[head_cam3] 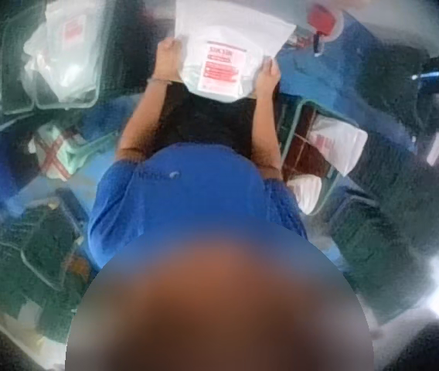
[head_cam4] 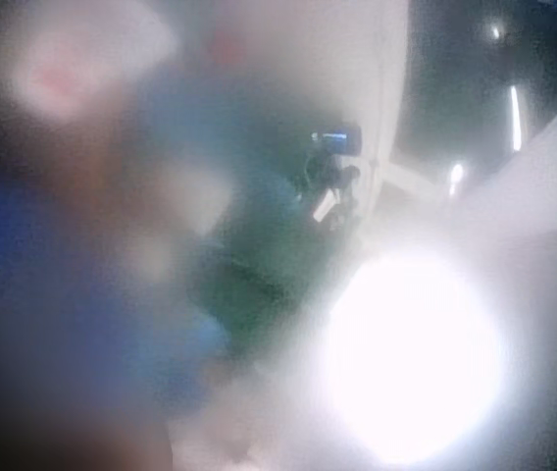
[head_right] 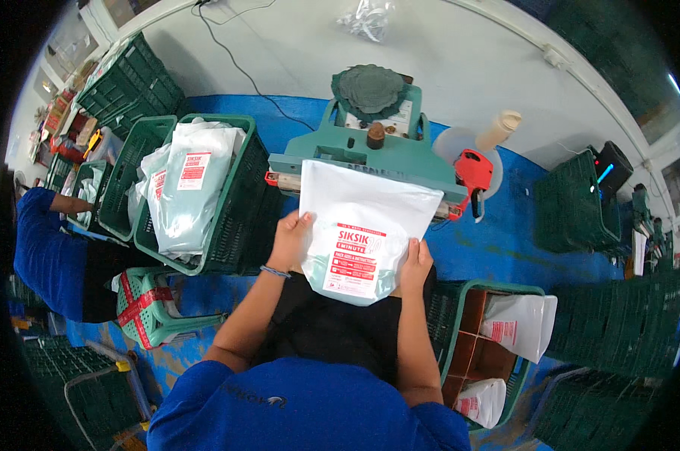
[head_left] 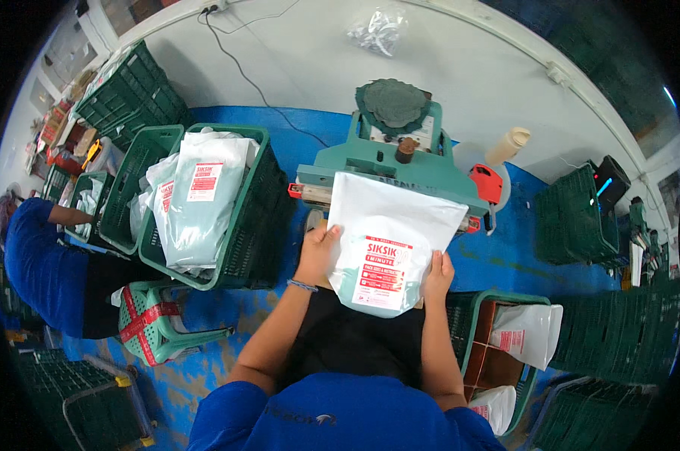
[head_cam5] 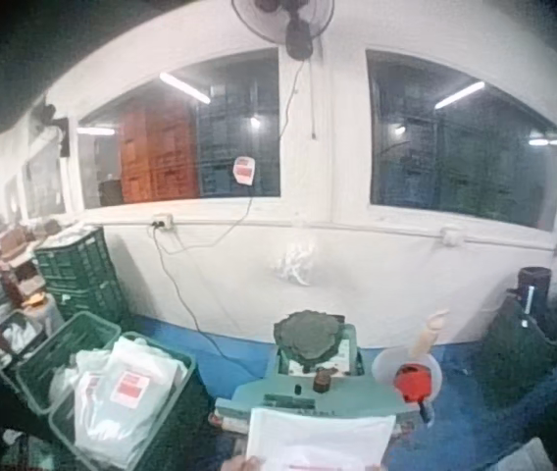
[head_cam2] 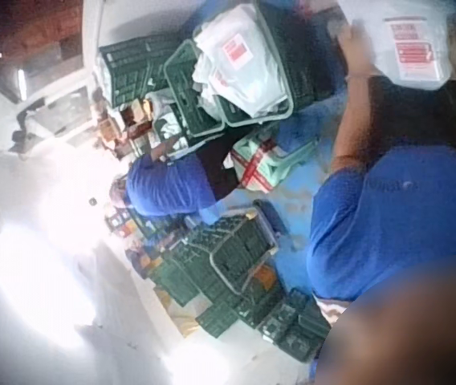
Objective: The person repeatedly picks white plastic bags from a green crate, places them on a heat-sealing machine, and uses a red handheld heat gun to seal the top edge. Sealed bags are then placed into a second green crate. The process is repeated multiple times throughout the clip.
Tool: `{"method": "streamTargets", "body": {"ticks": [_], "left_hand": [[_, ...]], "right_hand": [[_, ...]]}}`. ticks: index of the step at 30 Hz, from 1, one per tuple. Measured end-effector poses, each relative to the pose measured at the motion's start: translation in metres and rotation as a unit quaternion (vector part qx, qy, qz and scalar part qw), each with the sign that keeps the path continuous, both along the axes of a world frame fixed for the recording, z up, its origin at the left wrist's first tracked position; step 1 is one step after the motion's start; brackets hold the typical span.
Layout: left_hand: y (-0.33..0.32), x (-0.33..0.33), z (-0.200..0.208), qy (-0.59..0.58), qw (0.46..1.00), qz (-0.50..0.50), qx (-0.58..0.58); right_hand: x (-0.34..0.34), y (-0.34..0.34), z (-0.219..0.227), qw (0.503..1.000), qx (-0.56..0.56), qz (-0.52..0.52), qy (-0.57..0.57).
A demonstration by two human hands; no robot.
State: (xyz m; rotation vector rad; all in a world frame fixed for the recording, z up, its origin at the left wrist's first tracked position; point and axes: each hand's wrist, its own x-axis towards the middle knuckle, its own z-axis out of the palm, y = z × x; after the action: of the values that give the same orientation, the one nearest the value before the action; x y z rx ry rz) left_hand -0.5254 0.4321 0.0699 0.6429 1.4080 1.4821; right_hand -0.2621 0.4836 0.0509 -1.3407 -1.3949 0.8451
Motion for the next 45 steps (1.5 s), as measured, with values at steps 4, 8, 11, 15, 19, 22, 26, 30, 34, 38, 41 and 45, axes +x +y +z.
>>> {"method": "streamTargets", "body": {"ticks": [4,8,11,15,19,22,26,30,34,38,41,45], "left_hand": [[0.006,-0.010,0.045,0.011,0.995,-0.052,0.082],[0.017,-0.011,0.088,0.064,0.994,-0.041,0.076],[0.030,-0.016,0.099,0.107,0.989,0.019,0.101],[0.039,-0.027,0.081,0.082,0.993,0.041,0.074],[0.032,-0.029,0.046,0.018,0.997,0.065,0.028],[0.019,-0.030,0.026,-0.015,0.997,0.073,-0.004],[0.012,-0.038,0.018,-0.029,0.996,0.081,-0.028],[0.020,-0.042,0.019,-0.027,0.997,0.077,-0.019],[0.032,-0.040,0.020,-0.024,0.997,0.072,-0.007],[0.038,-0.040,0.021,-0.034,0.997,0.059,-0.021],[0.041,-0.041,0.023,-0.055,0.997,0.053,-0.010],[0.044,-0.039,0.023,-0.048,0.996,0.071,-0.016]], "right_hand": [[0.022,0.016,0.022,0.986,-0.051,0.059,0.149],[0.021,0.032,0.055,0.996,-0.022,0.055,0.072],[0.015,0.052,0.073,0.999,0.025,0.032,0.003],[0.011,0.071,0.070,0.996,0.044,-0.004,0.072],[0.016,0.066,0.044,0.993,-0.054,0.005,0.104],[0.017,0.055,0.028,0.983,-0.117,0.022,0.141],[0.011,0.052,0.024,0.985,-0.142,0.003,0.100],[0.010,0.063,0.028,0.984,-0.146,-0.013,0.105],[0.012,0.075,0.021,0.979,-0.139,-0.013,0.151],[0.013,0.082,0.015,0.981,-0.134,-0.013,0.137],[0.012,0.081,0.016,0.981,-0.136,-0.024,0.136],[0.011,0.078,0.021,0.980,-0.141,-0.019,0.143]]}}
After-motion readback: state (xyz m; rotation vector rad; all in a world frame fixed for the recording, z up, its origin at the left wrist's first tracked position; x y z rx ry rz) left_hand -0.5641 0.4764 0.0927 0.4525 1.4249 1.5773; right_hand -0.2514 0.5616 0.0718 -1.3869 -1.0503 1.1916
